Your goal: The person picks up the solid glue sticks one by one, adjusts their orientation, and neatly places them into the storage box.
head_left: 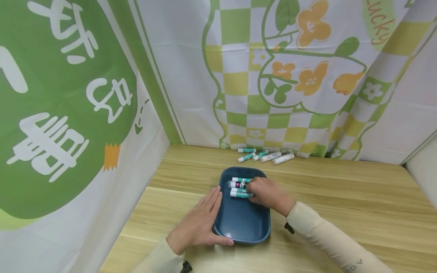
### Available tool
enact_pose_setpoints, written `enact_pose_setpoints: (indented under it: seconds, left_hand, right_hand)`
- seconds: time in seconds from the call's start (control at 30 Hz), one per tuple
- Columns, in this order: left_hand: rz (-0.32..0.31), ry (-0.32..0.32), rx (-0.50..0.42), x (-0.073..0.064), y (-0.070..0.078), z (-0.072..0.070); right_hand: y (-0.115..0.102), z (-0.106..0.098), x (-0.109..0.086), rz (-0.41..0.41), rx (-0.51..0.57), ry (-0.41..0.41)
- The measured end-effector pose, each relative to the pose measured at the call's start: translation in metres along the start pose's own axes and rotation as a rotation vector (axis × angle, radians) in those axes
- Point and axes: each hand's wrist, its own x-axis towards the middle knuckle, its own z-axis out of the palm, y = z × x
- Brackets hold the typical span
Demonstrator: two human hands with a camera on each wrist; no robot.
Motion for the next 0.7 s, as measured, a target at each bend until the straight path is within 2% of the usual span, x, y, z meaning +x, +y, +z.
enact_pose_setpoints:
  seconds: [0.2,0.47,0.7]
  left_hand:
    - [0.008,0.005,-0.008,0.000,0.001,0.000]
    - [0.007,0.009,-0.013,0.000,0.002,0.000]
    - [0.003,0.008,-0.002,0.000,0.001,0.000]
  right_hand:
    - [-0.005,0.002,0.001,0.051,-0.063,-0.010]
    - [-0.013,0.006,0.006,0.126,-0.169,-0.062]
    - [-0.013,0.005,0.006,0.130,-0.179,-0.046]
